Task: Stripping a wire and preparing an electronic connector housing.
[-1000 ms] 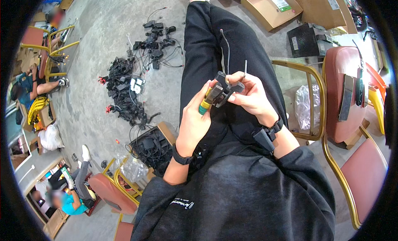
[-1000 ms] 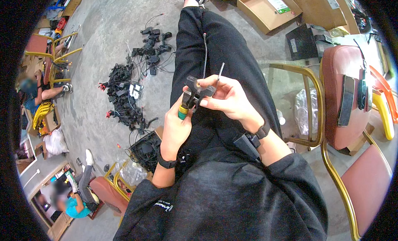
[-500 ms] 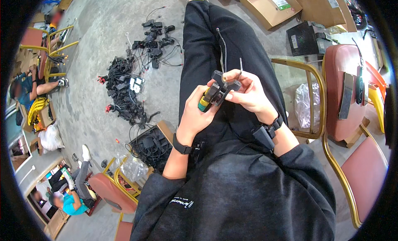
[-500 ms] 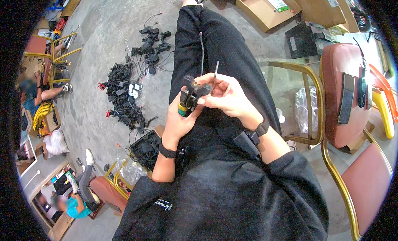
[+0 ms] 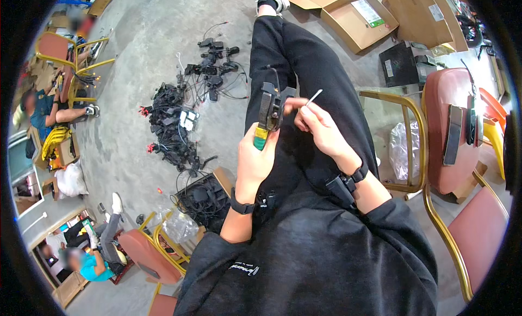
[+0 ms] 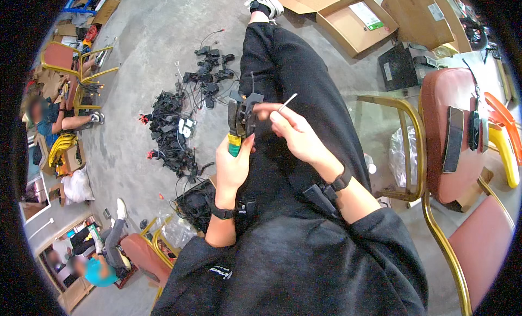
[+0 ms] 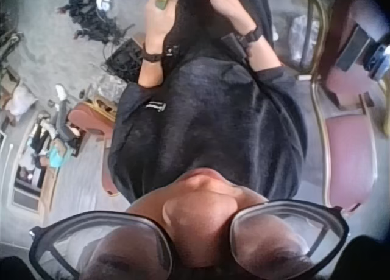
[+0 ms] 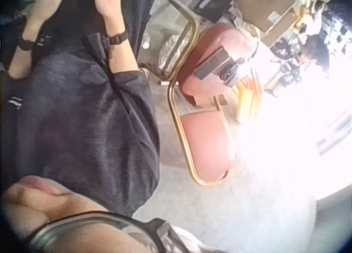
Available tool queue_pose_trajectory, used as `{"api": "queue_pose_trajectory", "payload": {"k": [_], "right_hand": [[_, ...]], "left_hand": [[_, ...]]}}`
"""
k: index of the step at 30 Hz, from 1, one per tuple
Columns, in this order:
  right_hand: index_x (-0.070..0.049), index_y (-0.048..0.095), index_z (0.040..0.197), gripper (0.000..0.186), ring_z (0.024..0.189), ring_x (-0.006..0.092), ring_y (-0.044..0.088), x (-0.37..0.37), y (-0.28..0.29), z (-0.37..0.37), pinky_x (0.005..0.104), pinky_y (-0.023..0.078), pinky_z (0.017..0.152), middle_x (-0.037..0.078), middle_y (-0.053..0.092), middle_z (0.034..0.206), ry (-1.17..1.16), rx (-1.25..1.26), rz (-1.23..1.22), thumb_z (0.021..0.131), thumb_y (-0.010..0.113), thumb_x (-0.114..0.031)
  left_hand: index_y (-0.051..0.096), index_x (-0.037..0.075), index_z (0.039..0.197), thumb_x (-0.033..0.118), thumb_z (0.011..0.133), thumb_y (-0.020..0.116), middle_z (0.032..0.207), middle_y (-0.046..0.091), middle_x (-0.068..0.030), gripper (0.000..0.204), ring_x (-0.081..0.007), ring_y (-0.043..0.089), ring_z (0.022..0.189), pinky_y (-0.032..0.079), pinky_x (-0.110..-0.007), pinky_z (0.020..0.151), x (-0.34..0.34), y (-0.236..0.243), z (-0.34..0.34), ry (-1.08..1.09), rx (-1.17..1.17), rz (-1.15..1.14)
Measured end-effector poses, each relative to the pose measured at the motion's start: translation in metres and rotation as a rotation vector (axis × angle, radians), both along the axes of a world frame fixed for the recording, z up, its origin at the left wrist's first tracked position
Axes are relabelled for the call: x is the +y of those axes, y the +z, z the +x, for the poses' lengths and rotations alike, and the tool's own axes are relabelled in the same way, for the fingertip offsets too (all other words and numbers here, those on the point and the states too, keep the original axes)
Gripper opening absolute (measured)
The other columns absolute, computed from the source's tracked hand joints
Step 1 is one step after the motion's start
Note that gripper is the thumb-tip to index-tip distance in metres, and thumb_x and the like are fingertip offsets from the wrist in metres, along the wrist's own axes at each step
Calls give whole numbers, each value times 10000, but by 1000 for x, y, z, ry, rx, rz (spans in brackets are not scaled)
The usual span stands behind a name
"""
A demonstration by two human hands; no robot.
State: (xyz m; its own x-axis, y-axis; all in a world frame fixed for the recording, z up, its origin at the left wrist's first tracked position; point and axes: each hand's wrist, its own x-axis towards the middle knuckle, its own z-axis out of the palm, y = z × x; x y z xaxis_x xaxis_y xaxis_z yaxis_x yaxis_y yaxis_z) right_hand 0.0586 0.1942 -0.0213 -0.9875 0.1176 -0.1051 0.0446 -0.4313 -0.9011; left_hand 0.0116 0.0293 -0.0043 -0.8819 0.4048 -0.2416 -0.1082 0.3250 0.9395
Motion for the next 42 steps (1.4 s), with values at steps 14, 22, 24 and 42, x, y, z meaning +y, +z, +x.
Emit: {"api": "queue_pose_trajectory", "payload": {"k": [14, 22, 24, 42], "right_hand": [[8, 529, 833, 363, 468, 67, 221, -5, 11, 1, 236, 223, 452, -48, 266, 534, 260, -149, -237, 967, 349, -277], [25, 601, 979, 393, 637, 164, 459, -2, 23, -23, 304, 431, 667, 49, 474, 655, 257, -134, 434, 975, 351, -278], [14, 601, 933, 371, 592, 118, 418, -7, 8, -25, 266, 404, 593, 13, 436, 625, 237, -136, 370, 972, 370, -273], [8, 538, 892, 324, 474, 71, 244, -11, -11, -23, 233, 230, 458, -43, 291, 561, 250, -211, -612, 963, 365, -257]], "left_hand": [[597, -25, 867, 168, 874, 589, 696, 608, -55, 193, -113, 584, 580, 462, -234, 536, -15, -6, -12, 49, -159, -59], [598, -28, 863, 171, 858, 614, 685, 598, -45, 200, -105, 572, 558, 464, -236, 524, -18, -20, -22, 28, -168, -135], [590, -20, 807, 176, 851, 618, 638, 588, -36, 202, -95, 559, 543, 444, -243, 509, -16, -27, -20, 58, -191, -159], [590, -39, 905, 93, 832, 575, 706, 614, -65, 151, -122, 591, 630, 465, -255, 599, -25, -33, -15, -46, -89, 9]]}}
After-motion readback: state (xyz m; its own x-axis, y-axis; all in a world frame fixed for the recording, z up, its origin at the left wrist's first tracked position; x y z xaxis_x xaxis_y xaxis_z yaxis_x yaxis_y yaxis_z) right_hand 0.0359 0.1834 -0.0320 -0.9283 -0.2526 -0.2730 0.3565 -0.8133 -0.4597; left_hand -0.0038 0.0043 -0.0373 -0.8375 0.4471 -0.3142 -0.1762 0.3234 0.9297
